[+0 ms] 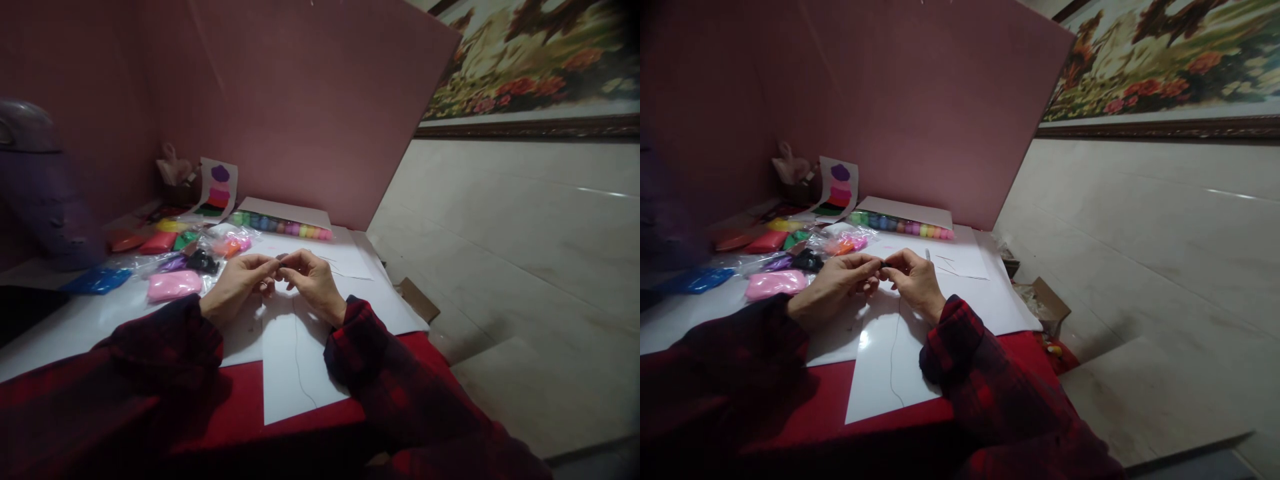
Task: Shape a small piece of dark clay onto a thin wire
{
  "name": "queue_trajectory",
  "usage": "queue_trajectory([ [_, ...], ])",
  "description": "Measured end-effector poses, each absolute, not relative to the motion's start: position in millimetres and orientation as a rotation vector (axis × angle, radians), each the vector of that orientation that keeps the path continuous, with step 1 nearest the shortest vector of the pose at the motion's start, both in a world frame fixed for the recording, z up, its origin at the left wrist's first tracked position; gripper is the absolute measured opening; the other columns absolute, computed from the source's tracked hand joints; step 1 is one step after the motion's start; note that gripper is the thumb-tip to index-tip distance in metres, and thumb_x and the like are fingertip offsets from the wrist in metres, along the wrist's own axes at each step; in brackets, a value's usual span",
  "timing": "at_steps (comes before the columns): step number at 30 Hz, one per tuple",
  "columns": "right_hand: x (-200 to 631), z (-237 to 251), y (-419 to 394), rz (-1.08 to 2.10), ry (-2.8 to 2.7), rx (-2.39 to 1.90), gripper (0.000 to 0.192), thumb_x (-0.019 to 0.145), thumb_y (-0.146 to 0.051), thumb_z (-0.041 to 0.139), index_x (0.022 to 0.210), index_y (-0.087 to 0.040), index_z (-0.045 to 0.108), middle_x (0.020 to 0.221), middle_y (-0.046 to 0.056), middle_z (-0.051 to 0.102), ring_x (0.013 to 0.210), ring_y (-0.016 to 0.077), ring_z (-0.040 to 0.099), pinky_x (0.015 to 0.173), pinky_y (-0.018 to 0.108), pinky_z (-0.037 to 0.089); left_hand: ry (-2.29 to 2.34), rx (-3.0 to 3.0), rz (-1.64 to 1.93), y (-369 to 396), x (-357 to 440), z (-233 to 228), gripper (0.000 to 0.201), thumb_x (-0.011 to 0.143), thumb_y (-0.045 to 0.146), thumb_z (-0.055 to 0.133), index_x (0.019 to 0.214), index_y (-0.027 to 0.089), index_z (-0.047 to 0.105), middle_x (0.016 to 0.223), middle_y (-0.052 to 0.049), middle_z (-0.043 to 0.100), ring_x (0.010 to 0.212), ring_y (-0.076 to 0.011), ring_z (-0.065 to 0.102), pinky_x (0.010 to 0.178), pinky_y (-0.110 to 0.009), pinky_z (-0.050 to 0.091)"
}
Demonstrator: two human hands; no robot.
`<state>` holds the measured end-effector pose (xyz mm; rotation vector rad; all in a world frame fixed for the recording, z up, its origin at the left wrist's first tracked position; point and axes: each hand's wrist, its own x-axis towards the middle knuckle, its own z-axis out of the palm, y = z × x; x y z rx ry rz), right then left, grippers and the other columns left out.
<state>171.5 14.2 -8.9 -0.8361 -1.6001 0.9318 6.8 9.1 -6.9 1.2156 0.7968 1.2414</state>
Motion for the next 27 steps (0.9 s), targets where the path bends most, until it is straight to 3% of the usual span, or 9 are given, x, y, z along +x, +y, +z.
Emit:
queue_trajectory([
  [9,171,-7,11,0.882,-1.627,-0.839,0.021,0.077,-0.035,0.075,0.077,-0.019,0.062,0.068,-0.002,0.064,0.058,0.0105,0.059,0.052,0.025,0.051,0.802,1.189,1.256,8,8,-4,0.035,0.062,0.038,0.091,0.070,0.012,0.069,0.058,-0.002,0.063,0.047,-0.0095,0.052,0.045,-0.022,0.041],
  [16,172,-8,21,0.887,-1.403,-0.869,0.021,0.072,-0.033,0.076,0.072,-0.019,0.060,0.065,-0.004,0.060,0.051,0.0087,0.053,0.044,0.023,0.050,0.874,1.107,1.429,12,7,-5,0.036,0.061,0.036,0.089,0.075,0.010,0.069,0.066,-0.004,0.068,0.049,-0.0097,0.056,0.048,-0.023,0.043],
  [23,172,-12,25,0.984,-1.426,-0.857,0.033,0.065,-0.038,0.085,0.082,-0.019,0.064,0.072,-0.002,0.064,0.063,0.0116,0.060,0.049,0.024,0.054,0.886,1.125,1.381,9,6,-4,0.047,0.059,0.039,0.091,0.091,0.010,0.073,0.070,-0.005,0.070,0.050,-0.0107,0.057,0.047,-0.023,0.044],
  [27,170,-10,19,1.054,-1.526,-0.789,0.033,0.067,-0.038,0.085,0.085,-0.019,0.065,0.076,-0.001,0.069,0.068,0.0132,0.065,0.055,0.025,0.055,0.819,1.233,1.251,8,7,-5,0.041,0.062,0.042,0.090,0.087,0.012,0.076,0.068,-0.004,0.069,0.050,-0.0112,0.056,0.047,-0.024,0.043],
])
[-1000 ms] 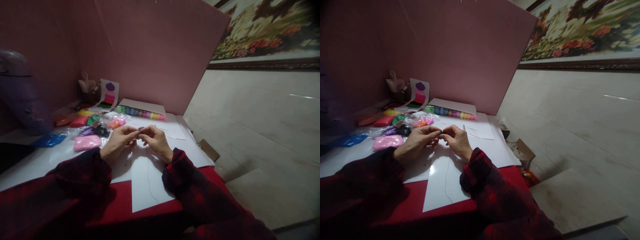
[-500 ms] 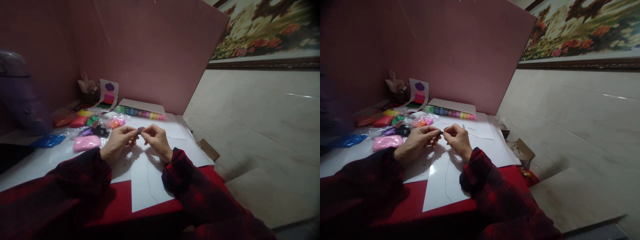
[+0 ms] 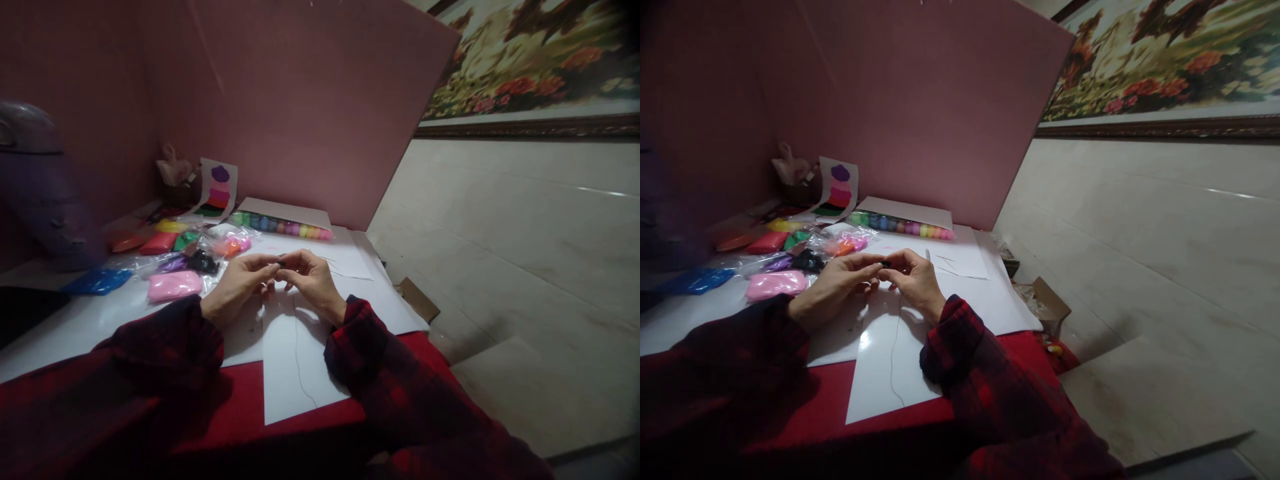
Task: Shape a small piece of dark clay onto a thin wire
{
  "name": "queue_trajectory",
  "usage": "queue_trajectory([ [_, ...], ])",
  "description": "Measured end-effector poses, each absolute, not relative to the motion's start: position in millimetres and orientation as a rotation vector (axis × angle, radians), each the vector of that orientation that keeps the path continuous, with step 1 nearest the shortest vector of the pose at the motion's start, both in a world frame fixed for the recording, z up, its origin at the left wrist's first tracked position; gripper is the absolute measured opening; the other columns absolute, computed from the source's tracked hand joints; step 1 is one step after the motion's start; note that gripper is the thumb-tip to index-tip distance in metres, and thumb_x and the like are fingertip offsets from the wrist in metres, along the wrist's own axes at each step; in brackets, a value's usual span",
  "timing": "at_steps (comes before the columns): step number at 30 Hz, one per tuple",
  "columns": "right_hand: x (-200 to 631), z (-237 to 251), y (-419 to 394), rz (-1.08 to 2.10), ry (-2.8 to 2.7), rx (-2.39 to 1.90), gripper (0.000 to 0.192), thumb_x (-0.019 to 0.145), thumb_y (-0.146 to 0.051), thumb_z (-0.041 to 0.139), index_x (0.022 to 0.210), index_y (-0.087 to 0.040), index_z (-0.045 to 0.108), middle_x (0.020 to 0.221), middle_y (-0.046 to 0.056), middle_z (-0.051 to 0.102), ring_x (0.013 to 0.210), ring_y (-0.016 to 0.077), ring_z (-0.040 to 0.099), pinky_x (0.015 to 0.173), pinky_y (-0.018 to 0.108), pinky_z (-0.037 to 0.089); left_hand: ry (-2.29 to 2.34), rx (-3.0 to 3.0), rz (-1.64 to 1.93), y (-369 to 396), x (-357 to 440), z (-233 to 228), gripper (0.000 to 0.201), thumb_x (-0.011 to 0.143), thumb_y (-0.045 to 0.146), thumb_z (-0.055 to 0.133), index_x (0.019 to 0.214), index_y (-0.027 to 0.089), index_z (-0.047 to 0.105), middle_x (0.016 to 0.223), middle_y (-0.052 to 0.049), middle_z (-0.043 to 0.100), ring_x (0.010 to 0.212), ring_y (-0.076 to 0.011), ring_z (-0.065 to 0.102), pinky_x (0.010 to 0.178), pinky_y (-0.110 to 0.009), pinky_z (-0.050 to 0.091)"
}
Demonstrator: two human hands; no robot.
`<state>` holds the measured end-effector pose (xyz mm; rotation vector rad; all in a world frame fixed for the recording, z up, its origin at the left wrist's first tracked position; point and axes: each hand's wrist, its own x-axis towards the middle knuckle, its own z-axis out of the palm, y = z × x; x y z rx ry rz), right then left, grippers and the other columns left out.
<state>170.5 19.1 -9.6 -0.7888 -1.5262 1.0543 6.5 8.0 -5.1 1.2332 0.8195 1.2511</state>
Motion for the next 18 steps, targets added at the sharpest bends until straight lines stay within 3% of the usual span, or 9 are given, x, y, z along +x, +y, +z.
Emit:
queue_trajectory([
  [9,169.4,-8.8,12.8,0.997,-1.591,-0.790,0.027,0.073,-0.038,0.080,0.083,-0.020,0.063,0.073,-0.002,0.067,0.065,0.0117,0.062,0.054,0.024,0.053,0.820,1.235,1.268,5.2,7.8,-1.0,0.037,0.060,0.041,0.091,0.065,0.013,0.069,0.056,-0.002,0.061,0.046,-0.0097,0.052,0.043,-0.023,0.041],
  [18,170.6,-5.8,15.8,0.902,-1.487,-0.858,0.020,0.071,-0.031,0.075,0.070,-0.019,0.059,0.064,-0.005,0.060,0.052,0.0091,0.055,0.047,0.024,0.052,0.858,1.130,1.423,12.8,6.4,-6.1,0.036,0.060,0.036,0.090,0.073,0.011,0.068,0.063,-0.004,0.066,0.048,-0.0101,0.055,0.046,-0.023,0.045],
])
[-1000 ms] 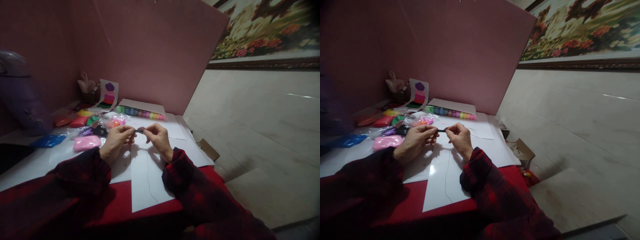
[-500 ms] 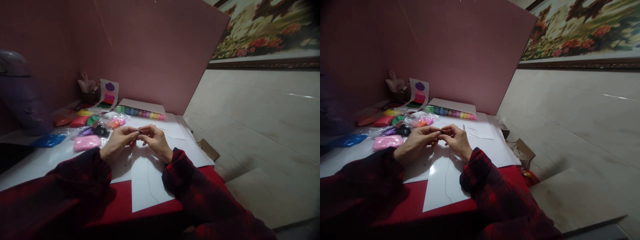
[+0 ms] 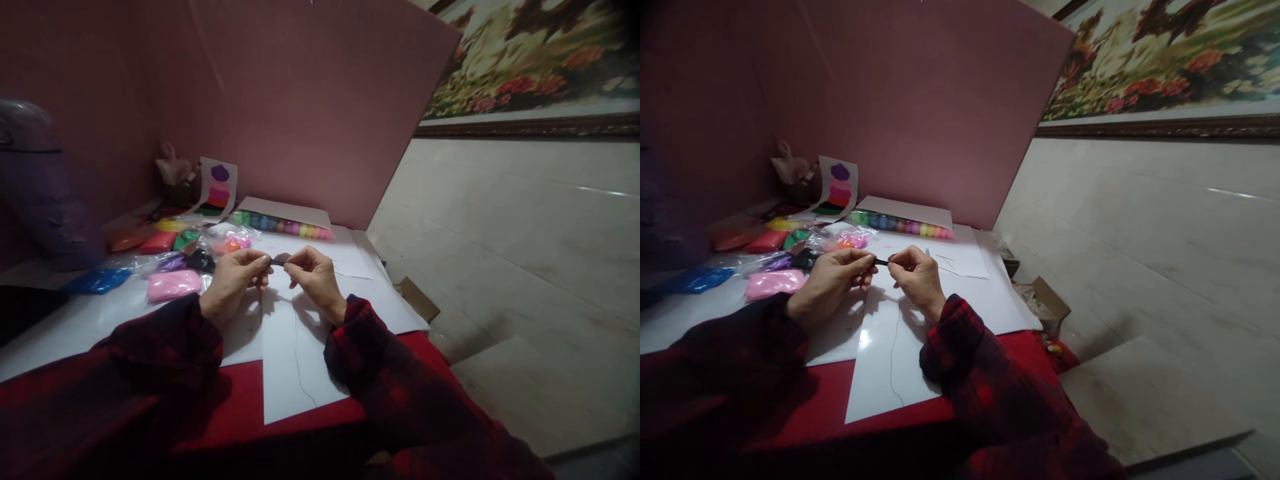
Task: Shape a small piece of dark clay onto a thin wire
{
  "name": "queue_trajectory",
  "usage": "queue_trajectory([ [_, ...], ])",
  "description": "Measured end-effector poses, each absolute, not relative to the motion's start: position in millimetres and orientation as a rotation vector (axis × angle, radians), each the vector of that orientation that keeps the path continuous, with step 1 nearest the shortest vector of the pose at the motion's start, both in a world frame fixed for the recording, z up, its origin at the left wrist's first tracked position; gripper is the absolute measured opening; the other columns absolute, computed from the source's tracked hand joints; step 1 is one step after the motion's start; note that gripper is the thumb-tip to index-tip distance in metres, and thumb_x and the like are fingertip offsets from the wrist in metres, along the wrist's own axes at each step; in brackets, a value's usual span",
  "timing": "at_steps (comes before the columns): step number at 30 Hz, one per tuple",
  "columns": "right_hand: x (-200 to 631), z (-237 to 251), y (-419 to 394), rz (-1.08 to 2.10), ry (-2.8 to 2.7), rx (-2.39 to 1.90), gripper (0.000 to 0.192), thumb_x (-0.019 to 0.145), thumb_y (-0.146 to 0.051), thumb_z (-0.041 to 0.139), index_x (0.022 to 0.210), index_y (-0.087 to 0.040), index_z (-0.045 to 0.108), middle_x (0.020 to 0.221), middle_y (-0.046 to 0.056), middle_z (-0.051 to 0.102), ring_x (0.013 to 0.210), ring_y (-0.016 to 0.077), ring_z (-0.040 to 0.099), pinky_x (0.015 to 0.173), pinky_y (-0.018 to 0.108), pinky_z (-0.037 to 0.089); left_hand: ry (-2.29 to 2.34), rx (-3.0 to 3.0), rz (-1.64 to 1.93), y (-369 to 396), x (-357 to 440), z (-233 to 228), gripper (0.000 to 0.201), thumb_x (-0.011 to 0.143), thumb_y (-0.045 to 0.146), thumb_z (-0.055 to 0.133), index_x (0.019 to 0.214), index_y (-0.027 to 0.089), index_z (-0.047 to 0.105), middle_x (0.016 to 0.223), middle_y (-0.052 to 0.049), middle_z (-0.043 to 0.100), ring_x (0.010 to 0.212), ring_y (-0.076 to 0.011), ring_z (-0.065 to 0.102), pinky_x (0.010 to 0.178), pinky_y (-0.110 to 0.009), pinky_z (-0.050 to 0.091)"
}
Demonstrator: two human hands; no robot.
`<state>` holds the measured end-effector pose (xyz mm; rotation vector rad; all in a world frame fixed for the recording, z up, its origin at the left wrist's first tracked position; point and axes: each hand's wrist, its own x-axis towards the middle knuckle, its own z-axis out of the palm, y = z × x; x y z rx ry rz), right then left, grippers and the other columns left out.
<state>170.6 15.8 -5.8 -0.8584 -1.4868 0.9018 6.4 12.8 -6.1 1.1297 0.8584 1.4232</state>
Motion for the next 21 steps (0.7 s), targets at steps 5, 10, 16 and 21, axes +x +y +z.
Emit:
queue_trajectory([
  [5,173,-11,26,0.979,-1.395,-0.868,0.030,0.067,-0.038,0.082,0.076,-0.019,0.061,0.066,-0.004,0.063,0.052,0.0092,0.056,0.045,0.024,0.053,0.911,1.058,1.468,13,3,-4,0.036,0.062,0.033,0.088,0.081,0.009,0.069,0.068,-0.005,0.069,0.049,-0.0099,0.057,0.047,-0.022,0.045],
  [10,171,-12,25,1.092,-1.421,-0.833,0.039,0.060,-0.038,0.088,0.085,-0.018,0.065,0.074,-0.002,0.068,0.064,0.0117,0.063,0.052,0.024,0.056,0.866,1.109,1.400,10,5,-4,0.043,0.060,0.037,0.091,0.089,0.010,0.072,0.066,-0.004,0.070,0.049,-0.0105,0.057,0.048,-0.023,0.045],
  [16,169,-9,17,1.111,-1.510,-0.774,0.034,0.065,-0.036,0.086,0.087,-0.019,0.067,0.076,-0.002,0.069,0.066,0.0126,0.064,0.055,0.025,0.055,0.822,1.233,1.302,7,6,-2,0.037,0.060,0.039,0.092,0.075,0.012,0.073,0.058,-0.001,0.064,0.048,-0.0103,0.056,0.049,-0.023,0.046],
  [21,169,-11,15,1.034,-1.556,-0.793,0.029,0.069,-0.037,0.084,0.082,-0.020,0.065,0.075,-0.002,0.067,0.065,0.0118,0.062,0.054,0.025,0.053,0.831,1.202,1.302,9,7,-2,0.040,0.054,0.040,0.095,0.071,0.012,0.070,0.056,-0.002,0.064,0.047,-0.0114,0.056,0.045,-0.023,0.045],
])
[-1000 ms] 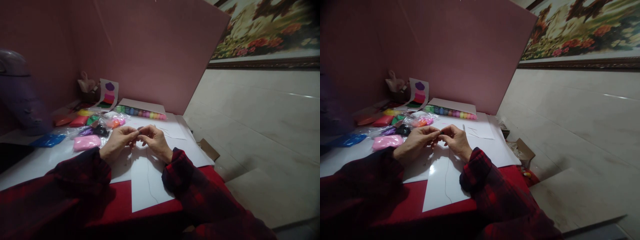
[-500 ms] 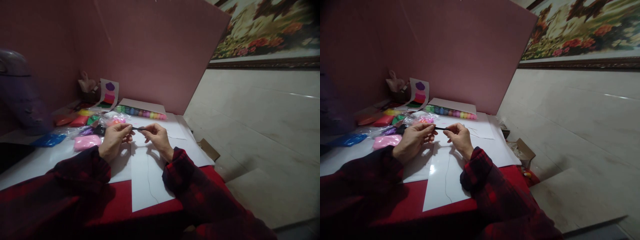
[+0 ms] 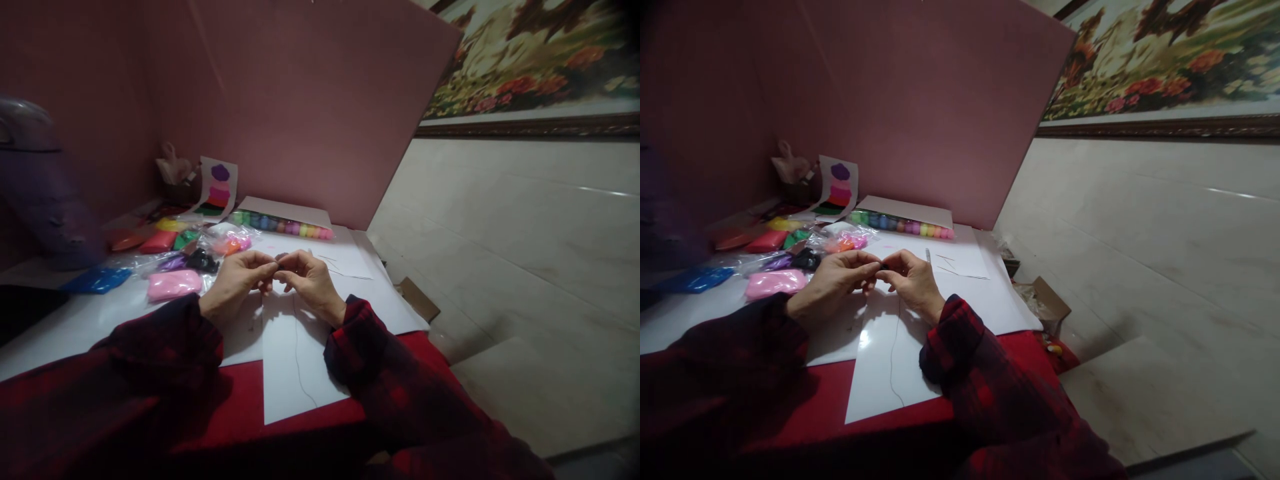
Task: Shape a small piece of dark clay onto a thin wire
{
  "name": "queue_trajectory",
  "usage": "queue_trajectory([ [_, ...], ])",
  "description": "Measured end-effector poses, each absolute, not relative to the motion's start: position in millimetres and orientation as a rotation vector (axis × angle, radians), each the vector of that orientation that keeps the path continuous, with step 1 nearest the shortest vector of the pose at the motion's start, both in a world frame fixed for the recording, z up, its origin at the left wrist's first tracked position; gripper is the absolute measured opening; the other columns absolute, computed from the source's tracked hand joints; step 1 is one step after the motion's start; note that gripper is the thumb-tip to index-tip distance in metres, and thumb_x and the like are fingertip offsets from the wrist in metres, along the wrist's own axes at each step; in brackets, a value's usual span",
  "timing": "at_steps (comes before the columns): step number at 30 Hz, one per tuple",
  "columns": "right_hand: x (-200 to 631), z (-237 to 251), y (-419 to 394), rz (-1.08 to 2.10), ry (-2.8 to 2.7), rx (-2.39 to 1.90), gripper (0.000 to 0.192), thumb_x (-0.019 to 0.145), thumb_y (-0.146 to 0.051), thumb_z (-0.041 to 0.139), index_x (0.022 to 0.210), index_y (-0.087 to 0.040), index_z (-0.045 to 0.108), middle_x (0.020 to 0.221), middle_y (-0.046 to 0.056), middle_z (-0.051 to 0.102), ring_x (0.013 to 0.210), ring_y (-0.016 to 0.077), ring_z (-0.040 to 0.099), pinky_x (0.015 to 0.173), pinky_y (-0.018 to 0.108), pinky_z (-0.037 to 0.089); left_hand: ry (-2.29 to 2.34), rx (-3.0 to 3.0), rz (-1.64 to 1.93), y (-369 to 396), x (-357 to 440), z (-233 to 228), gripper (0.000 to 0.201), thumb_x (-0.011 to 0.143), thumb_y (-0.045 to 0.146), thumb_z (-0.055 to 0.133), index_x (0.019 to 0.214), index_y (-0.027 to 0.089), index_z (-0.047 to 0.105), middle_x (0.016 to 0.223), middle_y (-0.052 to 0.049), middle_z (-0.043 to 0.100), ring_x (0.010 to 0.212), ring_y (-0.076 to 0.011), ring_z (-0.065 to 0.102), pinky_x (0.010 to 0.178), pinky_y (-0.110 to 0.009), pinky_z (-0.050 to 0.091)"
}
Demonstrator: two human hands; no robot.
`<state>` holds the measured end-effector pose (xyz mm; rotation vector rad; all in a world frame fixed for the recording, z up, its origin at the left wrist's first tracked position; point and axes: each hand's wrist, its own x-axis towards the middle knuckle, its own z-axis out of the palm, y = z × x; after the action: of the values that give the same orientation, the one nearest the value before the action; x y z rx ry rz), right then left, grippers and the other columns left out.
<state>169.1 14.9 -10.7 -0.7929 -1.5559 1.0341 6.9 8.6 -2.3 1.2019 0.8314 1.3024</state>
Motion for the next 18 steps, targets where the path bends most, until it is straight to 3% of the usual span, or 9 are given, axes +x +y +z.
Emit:
queue_trajectory([
  [7,170.3,-11.9,16.2,0.952,-1.587,-0.770,0.022,0.075,-0.034,0.078,0.081,-0.019,0.064,0.072,-0.002,0.067,0.064,0.0123,0.063,0.054,0.025,0.053,0.799,1.180,1.270,10.5,7.2,-8.8,0.044,0.066,0.052,0.087,0.075,0.012,0.068,0.059,-0.002,0.063,0.046,-0.0103,0.055,0.044,-0.022,0.046],
  [18,171.3,-8.9,12.8,0.891,-1.627,-0.831,0.021,0.077,-0.035,0.074,0.079,-0.019,0.062,0.073,-0.001,0.068,0.061,0.0109,0.061,0.053,0.024,0.053,0.799,1.217,1.306,14.0,7.5,-9.9,0.031,0.061,0.032,0.090,0.076,0.011,0.073,0.060,-0.002,0.066,0.048,-0.0105,0.056,0.046,-0.023,0.044],
])
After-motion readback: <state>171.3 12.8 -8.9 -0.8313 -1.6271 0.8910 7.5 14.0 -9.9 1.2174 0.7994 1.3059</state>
